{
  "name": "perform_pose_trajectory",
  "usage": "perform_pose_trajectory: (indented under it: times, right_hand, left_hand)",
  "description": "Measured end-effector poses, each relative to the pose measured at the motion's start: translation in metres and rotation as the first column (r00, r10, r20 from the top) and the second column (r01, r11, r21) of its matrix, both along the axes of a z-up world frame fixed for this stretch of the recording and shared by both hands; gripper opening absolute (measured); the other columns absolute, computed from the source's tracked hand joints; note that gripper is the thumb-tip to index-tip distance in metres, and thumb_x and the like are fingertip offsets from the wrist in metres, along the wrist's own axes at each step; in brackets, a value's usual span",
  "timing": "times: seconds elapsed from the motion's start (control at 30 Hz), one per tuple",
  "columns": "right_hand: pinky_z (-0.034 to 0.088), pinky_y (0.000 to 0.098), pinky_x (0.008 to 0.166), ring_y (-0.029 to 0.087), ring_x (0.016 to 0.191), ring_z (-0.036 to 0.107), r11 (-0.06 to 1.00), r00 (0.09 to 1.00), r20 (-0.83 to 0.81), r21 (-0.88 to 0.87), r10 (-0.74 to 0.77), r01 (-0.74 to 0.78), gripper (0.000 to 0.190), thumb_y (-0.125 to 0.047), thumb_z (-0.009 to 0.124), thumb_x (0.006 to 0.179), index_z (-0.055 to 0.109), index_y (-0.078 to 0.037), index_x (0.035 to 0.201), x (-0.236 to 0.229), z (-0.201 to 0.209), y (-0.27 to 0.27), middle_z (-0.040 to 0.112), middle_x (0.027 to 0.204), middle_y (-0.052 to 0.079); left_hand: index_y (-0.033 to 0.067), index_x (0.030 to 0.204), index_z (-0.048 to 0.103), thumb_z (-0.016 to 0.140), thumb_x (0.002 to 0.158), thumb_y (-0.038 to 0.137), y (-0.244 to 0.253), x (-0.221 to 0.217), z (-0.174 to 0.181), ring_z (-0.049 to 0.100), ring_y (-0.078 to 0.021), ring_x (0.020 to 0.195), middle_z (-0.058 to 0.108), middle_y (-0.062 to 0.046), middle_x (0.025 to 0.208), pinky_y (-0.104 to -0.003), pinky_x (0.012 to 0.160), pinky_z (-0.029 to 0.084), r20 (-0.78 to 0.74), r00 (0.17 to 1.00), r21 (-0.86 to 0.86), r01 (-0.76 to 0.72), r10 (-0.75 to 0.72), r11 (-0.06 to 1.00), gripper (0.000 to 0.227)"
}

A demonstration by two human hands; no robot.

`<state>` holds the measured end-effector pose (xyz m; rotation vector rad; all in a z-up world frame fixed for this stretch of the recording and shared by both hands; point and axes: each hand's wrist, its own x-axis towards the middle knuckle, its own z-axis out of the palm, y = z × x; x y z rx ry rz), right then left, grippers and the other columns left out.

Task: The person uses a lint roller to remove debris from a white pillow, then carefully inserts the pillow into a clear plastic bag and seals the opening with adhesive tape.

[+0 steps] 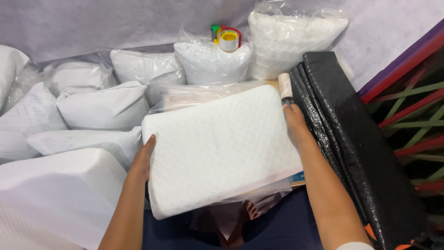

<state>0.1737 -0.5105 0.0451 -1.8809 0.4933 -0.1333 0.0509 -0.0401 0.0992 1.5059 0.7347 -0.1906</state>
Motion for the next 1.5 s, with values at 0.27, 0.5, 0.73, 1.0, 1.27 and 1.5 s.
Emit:
perform_pose_trajectory:
  times: [0.27, 0.5, 0.73, 1.0, 1.27, 1.5]
  right_hand:
    - [0.038, 0.0249, 0.079, 0.009, 0.083, 0.048, 0.988, 0.901, 0.425, 0.152, -0.089, 0.026, 0.021, -0.032, 0.053, 0.107, 0.053, -0.019, 0.091, -0.015, 0.083, -0.005, 0.049, 0.084, -0.007]
    - [0.046, 0.0333, 0.079, 0.021, 0.083, 0.059, 0.995, 0.860, 0.506, -0.033, -0.066, 0.095, 0.032, -0.039, 0.050, 0.109, 0.057, -0.015, 0.090, -0.002, 0.098, -0.026, 0.060, 0.085, 0.005]
    - [0.050, 0.0345, 0.049, 0.023, 0.054, 0.068, 0.964, 0.960, 0.278, -0.262, 0.024, 0.051, 0.035, -0.039, 0.050, 0.106, 0.060, -0.014, 0.084, -0.051, 0.119, 0.016, 0.062, 0.061, 0.004]
    - [0.058, 0.0561, 0.069, 0.044, 0.084, 0.075, 0.633, 0.741, 0.113, -0.614, 0.662, -0.472, 0.031, -0.040, 0.051, 0.100, 0.063, -0.013, 0.109, -0.149, 0.159, 0.212, 0.075, 0.086, 0.021]
    - [0.057, 0.0628, 0.072, 0.049, 0.083, 0.074, 0.659, 0.770, 0.128, -0.616, 0.625, -0.432, 0.035, -0.037, 0.048, 0.102, 0.051, -0.009, 0.124, -0.147, 0.177, 0.206, 0.073, 0.086, 0.030]
    - [0.054, 0.0600, 0.070, 0.052, 0.088, 0.071, 0.917, 0.948, 0.196, -0.362, 0.252, -0.169, 0.027, -0.030, 0.045, 0.105, 0.051, -0.007, 0.119, -0.114, 0.200, 0.125, 0.070, 0.088, 0.031]
  left_hand:
    - [0.0037, 0.154, 0.037, 0.075, 0.090, 0.052, 0.010, 0.000, 0.080, 0.052, -0.0421, 0.130, 0.053, -0.028, 0.139, -0.058, 0.105, 0.044, 0.465, 0.885, 0.078, -0.041, 0.000, 0.996, 0.088]
    - [0.0243, 0.140, 0.036, 0.078, 0.064, -0.008, 0.021, 0.001, 0.106, 0.043, -0.0317, 0.134, 0.048, -0.006, 0.140, -0.051, 0.113, 0.036, 0.746, 0.647, 0.166, 0.050, -0.158, 0.985, 0.093]
    - [0.0251, 0.163, 0.014, 0.080, 0.058, -0.007, 0.003, -0.013, 0.100, 0.020, -0.0535, 0.149, 0.022, -0.022, 0.167, -0.069, 0.117, 0.025, 0.508, 0.847, 0.273, 0.011, -0.154, 0.962, 0.128]
    - [0.0195, 0.163, 0.010, 0.079, 0.058, -0.003, -0.012, -0.031, 0.110, 0.026, -0.0542, 0.146, 0.025, -0.026, 0.164, -0.069, 0.114, 0.033, 0.442, 0.879, 0.365, 0.007, -0.180, 0.931, 0.128]
    - [0.0195, 0.162, 0.013, 0.081, 0.062, 0.006, -0.010, -0.049, 0.116, 0.033, -0.0579, 0.141, 0.027, -0.028, 0.163, -0.071, 0.110, 0.039, 0.437, 0.875, 0.436, -0.002, -0.209, 0.900, 0.123]
    - [0.0188, 0.163, 0.009, 0.081, 0.065, 0.017, -0.013, -0.047, 0.105, 0.036, -0.0586, 0.139, 0.026, -0.031, 0.162, -0.071, 0.107, 0.042, 0.435, 0.870, 0.466, 0.001, -0.231, 0.885, 0.122]
